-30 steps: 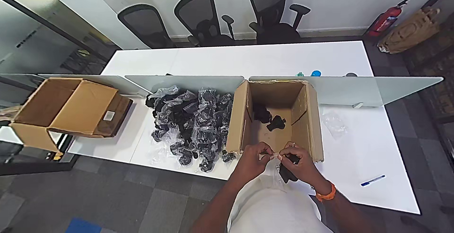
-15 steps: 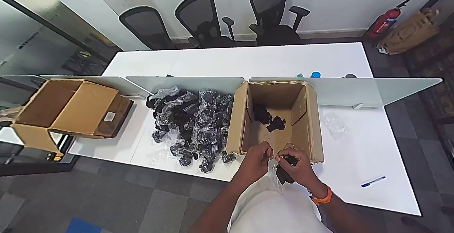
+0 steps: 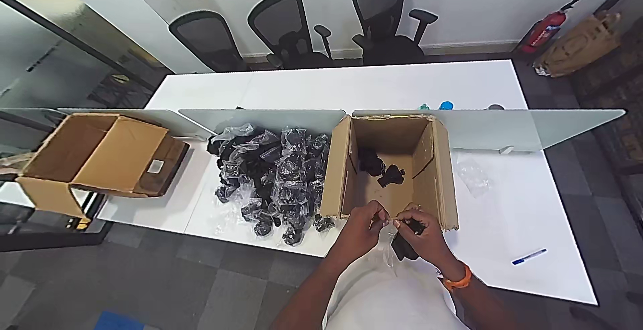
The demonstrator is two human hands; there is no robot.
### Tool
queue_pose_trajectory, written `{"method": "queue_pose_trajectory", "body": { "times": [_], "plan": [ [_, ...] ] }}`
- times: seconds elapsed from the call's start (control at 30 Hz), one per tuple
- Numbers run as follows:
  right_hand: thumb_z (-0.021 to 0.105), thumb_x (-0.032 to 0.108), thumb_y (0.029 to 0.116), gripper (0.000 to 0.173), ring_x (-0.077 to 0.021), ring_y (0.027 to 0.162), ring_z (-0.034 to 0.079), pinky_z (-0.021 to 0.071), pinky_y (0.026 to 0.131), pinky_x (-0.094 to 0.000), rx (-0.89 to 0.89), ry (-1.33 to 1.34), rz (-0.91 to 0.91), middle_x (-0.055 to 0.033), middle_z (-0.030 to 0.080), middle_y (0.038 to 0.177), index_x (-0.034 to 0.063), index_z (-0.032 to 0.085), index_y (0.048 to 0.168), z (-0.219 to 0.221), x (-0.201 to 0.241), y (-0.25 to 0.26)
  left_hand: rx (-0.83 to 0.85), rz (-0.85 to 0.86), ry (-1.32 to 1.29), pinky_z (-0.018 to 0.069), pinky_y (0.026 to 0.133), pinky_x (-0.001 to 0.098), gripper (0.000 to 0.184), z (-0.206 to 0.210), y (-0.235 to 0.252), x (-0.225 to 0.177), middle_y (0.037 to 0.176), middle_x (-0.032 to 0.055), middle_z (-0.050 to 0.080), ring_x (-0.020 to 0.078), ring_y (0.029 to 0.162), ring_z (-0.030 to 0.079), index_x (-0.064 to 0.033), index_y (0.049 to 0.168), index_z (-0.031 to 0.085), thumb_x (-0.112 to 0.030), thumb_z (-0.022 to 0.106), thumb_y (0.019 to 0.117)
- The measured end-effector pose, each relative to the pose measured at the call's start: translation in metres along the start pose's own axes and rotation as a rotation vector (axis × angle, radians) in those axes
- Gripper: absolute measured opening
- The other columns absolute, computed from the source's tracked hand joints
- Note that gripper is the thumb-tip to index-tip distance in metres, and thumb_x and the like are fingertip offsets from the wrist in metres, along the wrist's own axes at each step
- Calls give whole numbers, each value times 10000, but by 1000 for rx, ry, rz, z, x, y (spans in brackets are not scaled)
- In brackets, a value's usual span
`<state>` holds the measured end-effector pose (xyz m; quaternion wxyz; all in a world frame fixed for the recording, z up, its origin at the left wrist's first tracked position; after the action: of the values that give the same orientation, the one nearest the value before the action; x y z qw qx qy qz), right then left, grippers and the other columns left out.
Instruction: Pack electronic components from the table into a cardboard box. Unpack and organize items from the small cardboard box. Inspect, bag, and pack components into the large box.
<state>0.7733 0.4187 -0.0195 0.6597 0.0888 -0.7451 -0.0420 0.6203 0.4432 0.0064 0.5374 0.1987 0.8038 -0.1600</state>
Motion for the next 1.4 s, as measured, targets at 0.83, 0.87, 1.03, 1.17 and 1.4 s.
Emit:
{"method": "queue_pose_trajectory", "body": {
  "times": [0.83, 0.87, 1.03, 1.17, 1.4],
  "plan": [
    [702, 196, 902, 110, -36, 794, 568, 479, 676, -177, 87, -54, 29, 18, 615, 863, 97, 751, 898, 1, 3, 4, -13, 26, 69, 582, 876, 294, 79, -4, -2, -2, 1006, 48, 731, 101, 927, 700, -37, 993, 659, -90, 688, 941],
    [701, 191, 901, 107, -36, 792, 569, 481, 675, -177, 89, -50, 28, 18, 616, 861, 96, 750, 897, 1, 3, 4, -18, 23, 69, 582, 866, 291, 79, -5, -2, -1, 994, 45, 732, 97, 912, 700, -38, 986, 659, -95, 690, 942],
    [715, 183, 898, 113, -38, 796, 566, 480, 684, -180, 84, -29, 4, 21, 618, 865, 95, 767, 946, 2, 5, 5, -36, 23, 39, 587, 827, 290, 55, -8, -3, -2, 952, 39, 733, 94, 873, 699, -45, 941, 654, -88, 686, 929],
    [721, 158, 901, 92, -46, 793, 573, 488, 693, -186, 33, 0, -18, 12, 627, 851, 81, 767, 922, 3, 7, 3, -74, 61, -23, 591, 805, 297, 49, -10, -3, -5, 938, 41, 732, 104, 861, 701, -43, 911, 650, -74, 688, 915],
    [737, 144, 907, 93, -60, 801, 593, 503, 712, -198, -3, 60, -43, 3, 654, 851, 61, 768, 935, 5, 9, 1, -101, 103, -62, 582, 768, 299, 32, -11, -3, -7, 904, 40, 726, 103, 828, 691, -46, 898, 644, -59, 673, 903]
  ]
}}
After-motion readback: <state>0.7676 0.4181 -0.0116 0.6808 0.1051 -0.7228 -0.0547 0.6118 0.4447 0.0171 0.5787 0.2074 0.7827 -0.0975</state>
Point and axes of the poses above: each hand's wrist, its own y-axis towards the middle knuckle, its own z-axis out of the palm, x = y × z, the point moved 10 cm from there along y, towards the middle knuckle
